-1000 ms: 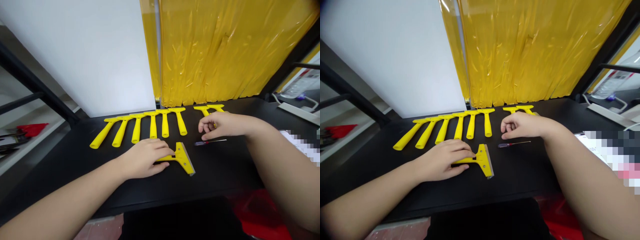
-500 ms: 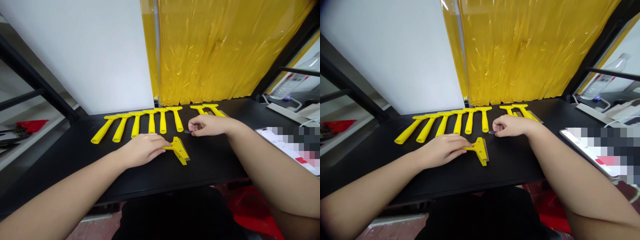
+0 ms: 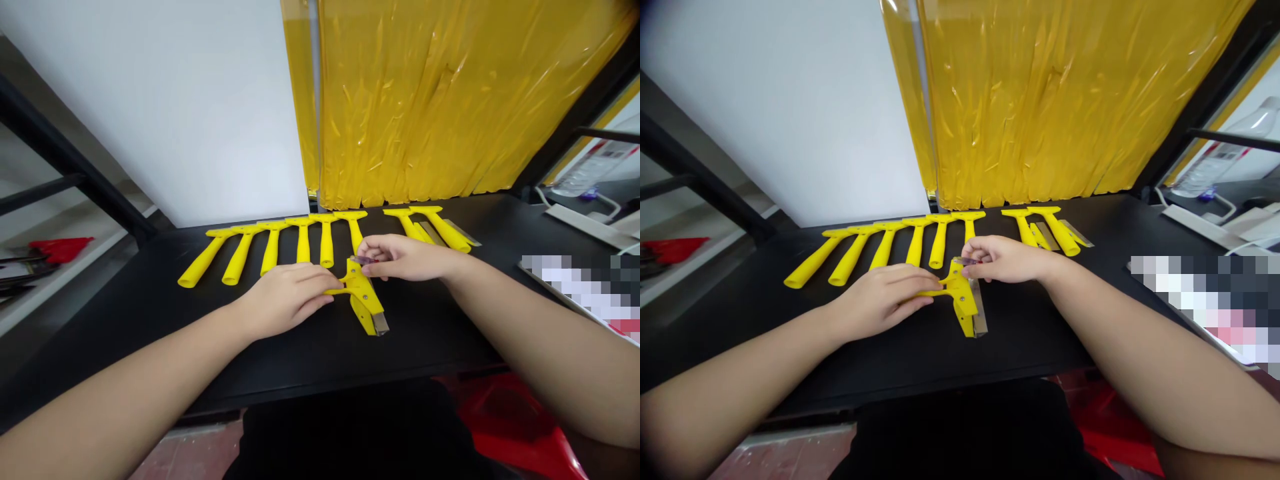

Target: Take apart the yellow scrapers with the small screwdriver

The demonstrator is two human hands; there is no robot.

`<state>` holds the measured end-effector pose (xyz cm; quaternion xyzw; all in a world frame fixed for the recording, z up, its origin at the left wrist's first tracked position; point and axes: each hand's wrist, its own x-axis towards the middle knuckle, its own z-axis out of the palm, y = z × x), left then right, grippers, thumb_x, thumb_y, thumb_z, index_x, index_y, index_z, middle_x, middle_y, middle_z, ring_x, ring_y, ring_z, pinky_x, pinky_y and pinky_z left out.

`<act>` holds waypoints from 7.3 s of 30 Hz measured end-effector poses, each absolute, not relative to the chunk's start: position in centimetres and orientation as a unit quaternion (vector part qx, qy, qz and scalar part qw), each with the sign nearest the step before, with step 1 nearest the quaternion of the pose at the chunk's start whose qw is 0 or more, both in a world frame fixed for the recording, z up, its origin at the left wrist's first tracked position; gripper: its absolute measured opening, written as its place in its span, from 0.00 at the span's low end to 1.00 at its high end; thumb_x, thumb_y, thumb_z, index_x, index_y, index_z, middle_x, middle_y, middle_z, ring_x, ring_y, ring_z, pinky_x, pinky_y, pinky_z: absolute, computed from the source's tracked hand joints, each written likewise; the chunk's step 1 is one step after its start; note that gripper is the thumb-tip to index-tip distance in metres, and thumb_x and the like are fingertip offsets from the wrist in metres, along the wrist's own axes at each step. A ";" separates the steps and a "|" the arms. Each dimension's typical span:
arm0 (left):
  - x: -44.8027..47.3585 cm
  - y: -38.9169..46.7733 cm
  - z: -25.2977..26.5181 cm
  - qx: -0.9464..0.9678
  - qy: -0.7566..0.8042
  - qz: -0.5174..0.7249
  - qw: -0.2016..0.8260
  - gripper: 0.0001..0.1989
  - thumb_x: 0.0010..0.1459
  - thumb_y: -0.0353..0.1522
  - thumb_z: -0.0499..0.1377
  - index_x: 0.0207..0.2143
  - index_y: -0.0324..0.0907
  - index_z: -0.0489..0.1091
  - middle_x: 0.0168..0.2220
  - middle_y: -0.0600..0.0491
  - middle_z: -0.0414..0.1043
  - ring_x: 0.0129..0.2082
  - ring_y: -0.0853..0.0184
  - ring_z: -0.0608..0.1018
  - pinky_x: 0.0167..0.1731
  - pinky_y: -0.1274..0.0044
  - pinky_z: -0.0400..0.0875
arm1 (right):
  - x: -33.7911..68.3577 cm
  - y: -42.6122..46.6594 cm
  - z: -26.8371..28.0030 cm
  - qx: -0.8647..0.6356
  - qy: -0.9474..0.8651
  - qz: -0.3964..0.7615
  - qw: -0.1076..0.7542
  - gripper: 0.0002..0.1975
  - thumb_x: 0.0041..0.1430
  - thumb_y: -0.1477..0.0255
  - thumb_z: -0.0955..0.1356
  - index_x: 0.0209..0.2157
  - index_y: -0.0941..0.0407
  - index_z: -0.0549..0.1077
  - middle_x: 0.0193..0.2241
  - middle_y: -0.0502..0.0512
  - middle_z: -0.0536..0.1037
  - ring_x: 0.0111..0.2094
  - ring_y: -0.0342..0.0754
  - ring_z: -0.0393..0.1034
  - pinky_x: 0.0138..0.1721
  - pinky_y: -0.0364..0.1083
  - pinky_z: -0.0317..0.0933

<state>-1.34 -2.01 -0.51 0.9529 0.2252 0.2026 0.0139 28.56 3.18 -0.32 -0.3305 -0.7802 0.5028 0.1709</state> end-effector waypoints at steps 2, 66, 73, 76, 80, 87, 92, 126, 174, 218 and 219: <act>-1.3 -2.0 -0.5 0.952 0.223 0.208 0.005 0.11 0.77 0.34 0.56 0.55 0.45 0.75 0.54 0.50 0.82 0.51 0.62 0.84 0.51 0.71 0.78 | 28.5 3.3 -0.4 -0.326 -0.756 0.537 0.181 0.20 0.62 0.57 0.76 0.41 0.54 0.67 0.32 0.46 0.74 0.31 0.44 0.71 0.35 0.46 0.66; -0.4 -2.4 -1.1 0.968 0.193 0.161 -0.024 0.14 0.77 0.31 0.54 0.57 0.43 0.77 0.56 0.51 0.83 0.49 0.59 0.85 0.49 0.66 0.80 | 27.1 2.6 -0.9 -0.378 -0.702 0.574 0.187 0.17 0.49 0.67 0.81 0.36 0.56 0.75 0.24 0.44 0.73 0.25 0.40 0.63 0.29 0.43 0.56; -0.4 -2.3 -1.0 0.963 0.196 0.174 -0.052 0.14 0.78 0.32 0.53 0.57 0.44 0.77 0.57 0.50 0.83 0.49 0.60 0.86 0.49 0.66 0.81 | 27.5 2.6 -0.4 -0.334 -0.794 0.481 0.162 0.13 0.61 0.63 0.75 0.40 0.57 0.79 0.33 0.52 0.79 0.34 0.47 0.70 0.40 0.49 0.64; -0.4 -2.4 -1.0 0.965 0.193 0.170 -0.056 0.15 0.78 0.32 0.53 0.58 0.43 0.77 0.57 0.50 0.83 0.49 0.62 0.86 0.49 0.68 0.81 | 27.7 2.5 -0.3 -0.317 -0.858 0.376 0.152 0.09 0.65 0.65 0.72 0.40 0.56 0.77 0.43 0.59 0.80 0.42 0.51 0.72 0.46 0.52 0.66; -0.4 -2.5 -0.9 0.967 0.180 0.171 -0.064 0.15 0.78 0.31 0.54 0.58 0.43 0.76 0.56 0.51 0.83 0.49 0.62 0.86 0.49 0.69 0.81 | 27.8 2.4 -0.2 -0.289 -0.892 0.318 0.137 0.06 0.67 0.68 0.70 0.41 0.56 0.77 0.46 0.60 0.77 0.43 0.52 0.72 0.45 0.51 0.67; -0.3 -2.5 -0.7 0.966 0.173 0.183 -0.062 0.14 0.78 0.31 0.54 0.57 0.42 0.77 0.55 0.51 0.84 0.48 0.61 0.87 0.48 0.68 0.83 | 27.9 1.9 0.6 -0.296 -0.903 0.279 0.137 0.07 0.65 0.71 0.71 0.40 0.56 0.82 0.36 0.54 0.81 0.35 0.48 0.73 0.36 0.47 0.64; -0.3 -2.7 -0.4 0.964 0.172 0.200 -0.044 0.13 0.77 0.31 0.54 0.57 0.41 0.76 0.56 0.50 0.83 0.49 0.62 0.86 0.49 0.69 0.83 | 28.1 1.7 1.0 -0.292 -0.896 0.312 0.124 0.09 0.66 0.68 0.71 0.40 0.57 0.83 0.34 0.54 0.83 0.34 0.48 0.75 0.34 0.46 0.64; -0.5 -2.9 0.3 0.895 0.317 0.175 0.261 0.21 0.66 0.37 0.68 0.60 0.45 0.78 0.46 0.49 0.79 0.40 0.64 0.82 0.39 0.76 0.80 | 27.7 2.3 0.6 -0.381 -0.678 0.593 0.209 0.21 0.53 0.61 0.82 0.41 0.55 0.75 0.31 0.49 0.81 0.29 0.43 0.74 0.36 0.46 0.68; -1.0 -2.4 -0.5 0.737 0.462 0.307 0.385 0.19 0.67 0.40 0.63 0.56 0.40 0.74 0.36 0.51 0.77 0.26 0.66 0.82 0.27 0.73 0.83 | 33.1 0.3 0.8 -0.450 -0.843 0.239 0.173 0.09 0.63 0.65 0.69 0.41 0.53 0.78 0.40 0.56 0.80 0.37 0.51 0.74 0.38 0.49 0.68; -0.1 -3.6 0.5 0.728 0.341 0.294 0.517 0.18 0.61 0.41 0.69 0.49 0.41 0.75 0.41 0.49 0.81 0.31 0.69 0.79 0.23 0.80 0.71 | 23.7 -10.1 0.8 -0.443 -0.844 0.059 0.296 0.07 0.73 0.73 0.67 0.46 0.54 0.78 0.42 0.57 0.82 0.40 0.52 0.79 0.42 0.51 0.73; 0.0 -3.7 0.5 0.719 0.346 0.291 0.527 0.17 0.61 0.40 0.69 0.48 0.41 0.75 0.37 0.51 0.79 0.29 0.70 0.78 0.22 0.81 0.70 | 23.4 -10.0 0.7 -0.442 -0.843 0.053 0.301 0.07 0.74 0.73 0.67 0.46 0.54 0.78 0.41 0.57 0.82 0.40 0.52 0.79 0.42 0.51 0.73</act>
